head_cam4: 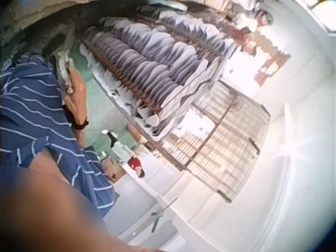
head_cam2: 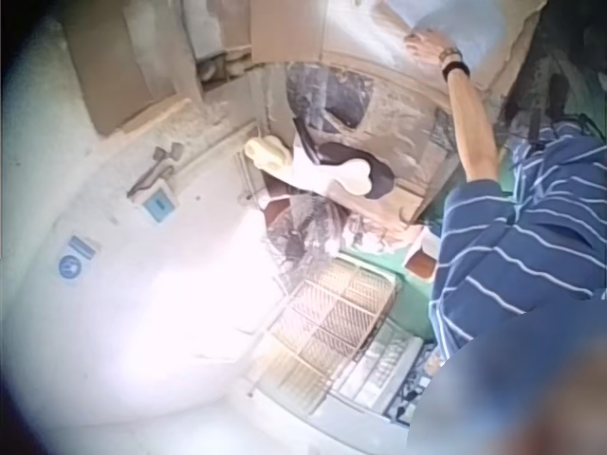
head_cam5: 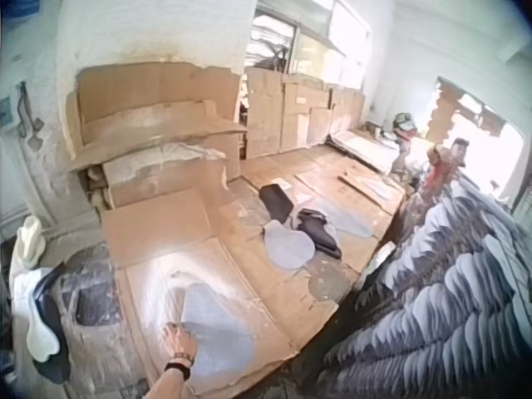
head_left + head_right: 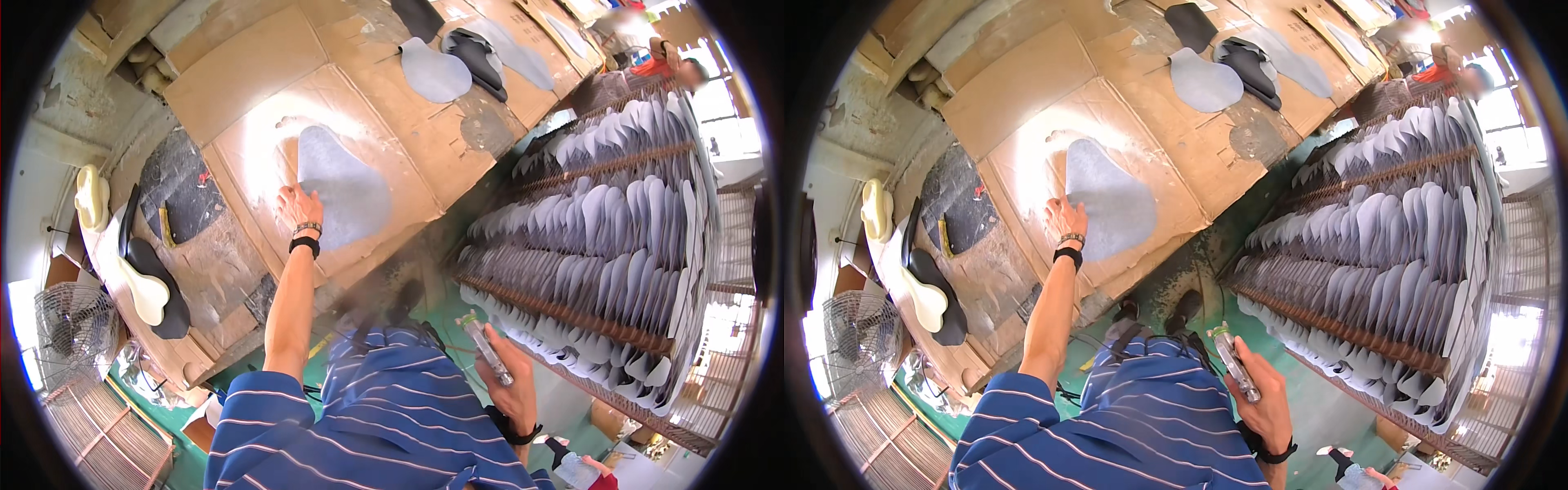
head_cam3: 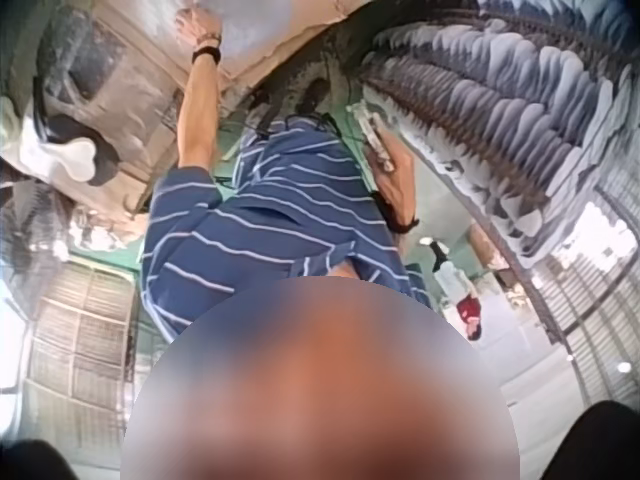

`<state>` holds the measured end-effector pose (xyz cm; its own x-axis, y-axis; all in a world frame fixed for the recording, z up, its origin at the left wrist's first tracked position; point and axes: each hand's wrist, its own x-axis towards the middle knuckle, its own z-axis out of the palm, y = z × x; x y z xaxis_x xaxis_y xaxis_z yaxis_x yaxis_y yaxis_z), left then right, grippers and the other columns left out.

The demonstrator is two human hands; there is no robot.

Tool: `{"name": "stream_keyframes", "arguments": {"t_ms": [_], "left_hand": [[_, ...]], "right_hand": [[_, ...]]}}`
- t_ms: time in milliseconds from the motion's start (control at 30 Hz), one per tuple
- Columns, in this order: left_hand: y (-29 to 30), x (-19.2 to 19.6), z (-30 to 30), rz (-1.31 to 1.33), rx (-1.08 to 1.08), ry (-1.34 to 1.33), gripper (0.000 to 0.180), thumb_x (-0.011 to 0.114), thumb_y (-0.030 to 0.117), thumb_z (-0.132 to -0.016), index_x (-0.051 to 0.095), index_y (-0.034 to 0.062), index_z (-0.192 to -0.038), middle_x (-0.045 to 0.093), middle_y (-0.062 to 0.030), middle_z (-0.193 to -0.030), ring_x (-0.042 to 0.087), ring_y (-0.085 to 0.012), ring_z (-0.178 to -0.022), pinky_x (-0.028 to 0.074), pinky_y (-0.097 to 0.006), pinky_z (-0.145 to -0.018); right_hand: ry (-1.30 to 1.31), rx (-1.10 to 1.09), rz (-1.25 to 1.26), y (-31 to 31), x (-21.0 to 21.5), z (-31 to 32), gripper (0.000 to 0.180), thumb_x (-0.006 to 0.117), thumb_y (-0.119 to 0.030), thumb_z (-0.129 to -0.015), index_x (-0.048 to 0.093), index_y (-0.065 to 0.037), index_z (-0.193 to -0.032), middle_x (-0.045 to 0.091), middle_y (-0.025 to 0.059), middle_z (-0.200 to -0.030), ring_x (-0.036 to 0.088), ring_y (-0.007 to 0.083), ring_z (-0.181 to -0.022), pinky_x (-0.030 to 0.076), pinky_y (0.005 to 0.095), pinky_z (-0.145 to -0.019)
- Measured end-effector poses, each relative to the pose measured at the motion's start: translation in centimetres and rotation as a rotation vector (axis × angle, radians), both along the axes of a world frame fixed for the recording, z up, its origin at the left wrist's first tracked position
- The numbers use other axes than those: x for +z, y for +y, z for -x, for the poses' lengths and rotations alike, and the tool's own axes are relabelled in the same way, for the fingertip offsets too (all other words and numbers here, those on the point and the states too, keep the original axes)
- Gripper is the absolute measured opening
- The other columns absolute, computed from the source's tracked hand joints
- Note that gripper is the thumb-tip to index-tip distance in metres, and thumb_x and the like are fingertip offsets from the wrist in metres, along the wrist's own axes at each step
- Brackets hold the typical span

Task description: The person sprays a grey shoe insole with a handheld spray bottle while it rests on a cardboard-covered workbench. After spraying, the person picks up the insole and places it onto a metal drying rack filled with similar insoles. This process is repeated for multiple insoles.

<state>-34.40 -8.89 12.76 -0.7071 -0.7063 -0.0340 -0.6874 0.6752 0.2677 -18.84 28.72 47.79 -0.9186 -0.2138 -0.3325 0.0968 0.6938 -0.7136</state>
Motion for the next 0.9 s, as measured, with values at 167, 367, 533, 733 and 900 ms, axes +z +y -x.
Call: {"name": "stream_keyframes", "arguments": {"t_ms": [167,367,533,733,900], "left_hand": [[-1.0,0.1,0.1,-0.093,-0.052,-0.008,0.052,0.075,0.036,-0.08,0.064,0.0113,-0.124,0.054,-0.014,-0.126,0.05,-0.0332,-0.12,0.043,-0.047,-0.098],[-5.3,-0.9,0.2,-0.363,-0.11,-0.071,0.059,0.08,0.037,-0.072,0.064,0.0179,-0.126,0.062,-0.0151,-0.125,0.056,-0.037,-0.118,0.045,-0.047,-0.1],[-5.9,-0.3,0.1,-0.562,-0.155,0.008,0.062,0.083,0.028,-0.068,0.061,0.013,-0.123,0.068,-0.0177,-0.114,0.059,-0.0345,-0.118,0.049,-0.044,-0.098],[-4.5,-3.2,-2.5,-0.409,0.005,0.361,0.07,0.084,0.023,-0.063,0.056,0.0053,-0.124,0.07,-0.0184,-0.105,0.067,-0.036,-0.1,0.052,-0.044,-0.092],[-2.5,-1.1,-5.4,-0.287,0.02,-0.107,0.069,0.083,0.02,-0.067,0.056,0.002,-0.127,0.07,-0.0145,-0.102,0.068,-0.0295,-0.097,0.053,-0.041,-0.088]], "right_hand": [[0.019,0.023,0.042,-0.2,-0.5,0.5,0.06,0.072,0.006,-0.079,0.055,-0.001,-0.137,0.066,0.0199,-0.105,0.065,0.0334,-0.09,0.05,0.0325,-0.082],[0.055,0.044,0.038,-0.5,-0.9,1.1,0.058,0.068,0.006,-0.078,0.057,-0.001,-0.135,0.067,0.018,-0.098,0.065,0.0276,-0.083,0.049,0.0319,-0.079],[0.025,0.057,0.017,-0.2,-1.1,1.6,0.058,0.069,0.005,-0.078,0.058,0.0,-0.135,0.067,0.0191,-0.1,0.065,0.0292,-0.085,0.049,0.0323,-0.08],[0.005,0.027,0.054,0.5,-1.8,0.8,0.057,0.069,0.004,-0.079,0.057,0.0,-0.134,0.067,0.0208,-0.103,0.065,0.031,-0.087,0.049,0.0325,-0.082],[-0.017,0.006,0.024,1.2,-2.3,0.3,0.059,0.071,0.003,-0.08,0.055,-0.002,-0.136,0.066,0.0205,-0.102,0.064,0.0368,-0.087,0.05,0.0358,-0.08]]}}
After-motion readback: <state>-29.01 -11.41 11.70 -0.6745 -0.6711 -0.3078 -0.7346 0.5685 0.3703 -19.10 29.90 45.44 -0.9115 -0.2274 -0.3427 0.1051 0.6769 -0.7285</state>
